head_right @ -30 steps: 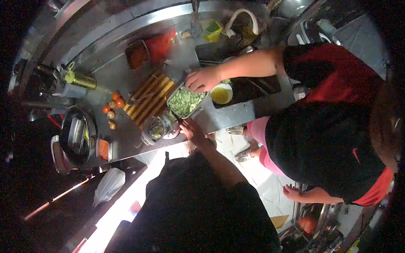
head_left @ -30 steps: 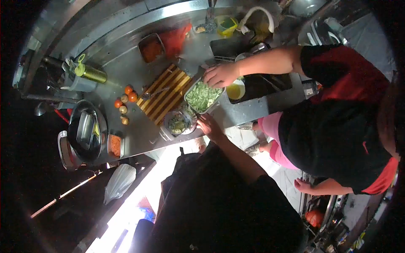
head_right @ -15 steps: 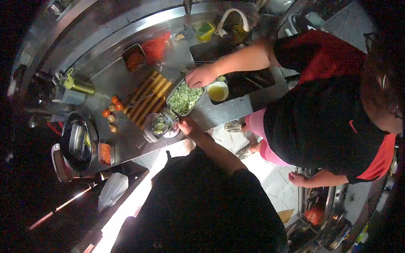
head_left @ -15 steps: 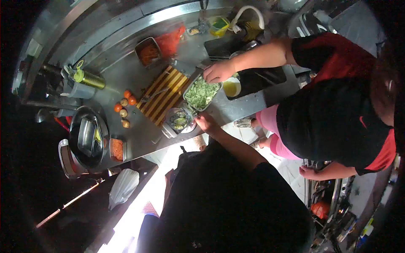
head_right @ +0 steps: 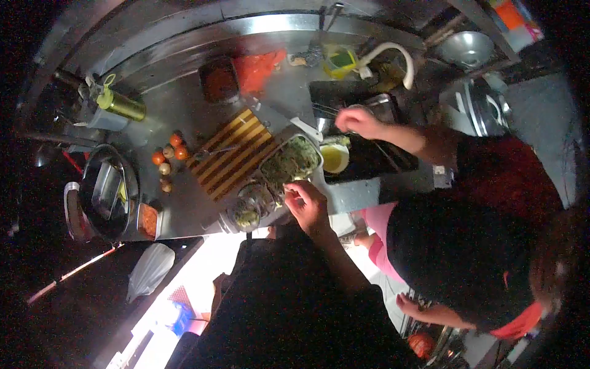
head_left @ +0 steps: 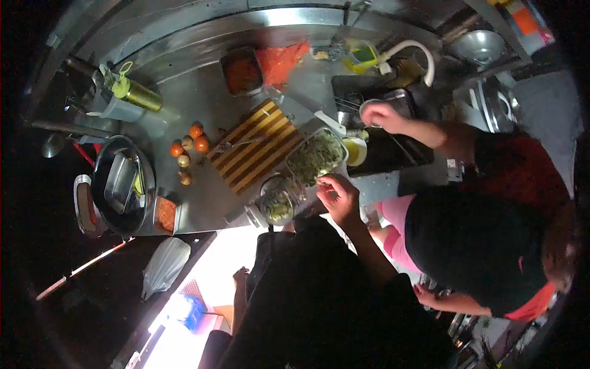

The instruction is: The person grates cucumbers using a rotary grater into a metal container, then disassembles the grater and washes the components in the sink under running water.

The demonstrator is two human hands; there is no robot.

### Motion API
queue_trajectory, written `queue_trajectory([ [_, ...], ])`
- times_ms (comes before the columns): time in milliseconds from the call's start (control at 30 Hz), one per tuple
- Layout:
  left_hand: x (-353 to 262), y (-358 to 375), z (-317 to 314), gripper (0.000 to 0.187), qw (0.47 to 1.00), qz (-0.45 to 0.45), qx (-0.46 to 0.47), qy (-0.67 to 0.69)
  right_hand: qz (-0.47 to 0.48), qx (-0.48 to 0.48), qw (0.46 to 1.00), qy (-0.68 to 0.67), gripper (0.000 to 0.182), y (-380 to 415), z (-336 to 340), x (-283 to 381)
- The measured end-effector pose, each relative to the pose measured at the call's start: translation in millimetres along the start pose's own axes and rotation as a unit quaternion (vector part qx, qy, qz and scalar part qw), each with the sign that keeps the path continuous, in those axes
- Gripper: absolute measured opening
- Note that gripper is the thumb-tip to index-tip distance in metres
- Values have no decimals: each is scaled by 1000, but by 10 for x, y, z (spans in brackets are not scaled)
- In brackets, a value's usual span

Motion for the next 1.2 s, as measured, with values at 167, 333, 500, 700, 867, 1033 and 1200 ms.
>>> queue_trajectory([
  [167,-240,-98,13,24,971,161,13,174,94,75,968,220,40,-463,-192,-390],
  [333,-1030,108,109,25,994,108,-28,12,88,26,976,199,29,-512,-178,-580],
  [500,-1396,219,139,22,996,66,-45,-37,-17,0,997,80,20,-236,-132,-824],
  [700,-1556,65,184,22,974,-24,-223,34,-71,160,984,46,18,217,-363,-932],
  [867,-2435,152,33,24,933,-157,-323,9,-91,195,976,10,19,-24,-442,-1065],
  [1033,-2799,223,-92,28,928,-165,-333,15,-213,177,953,-121,19,-1591,785,-1501],
  [1200,-2602,309,-223,33,932,-171,-319,8,-335,268,859,-279,19,-3297,2142,-2522],
])
Point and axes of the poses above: each hand's wrist, its own y-axis away from the middle knuckle, its own z-axis out of the back of the hand, x = y × z, the point moved 3 cm from there along -y, towards the middle knuckle, and after that the axes turned 10 degrees about -z, right-handed, at the moved point
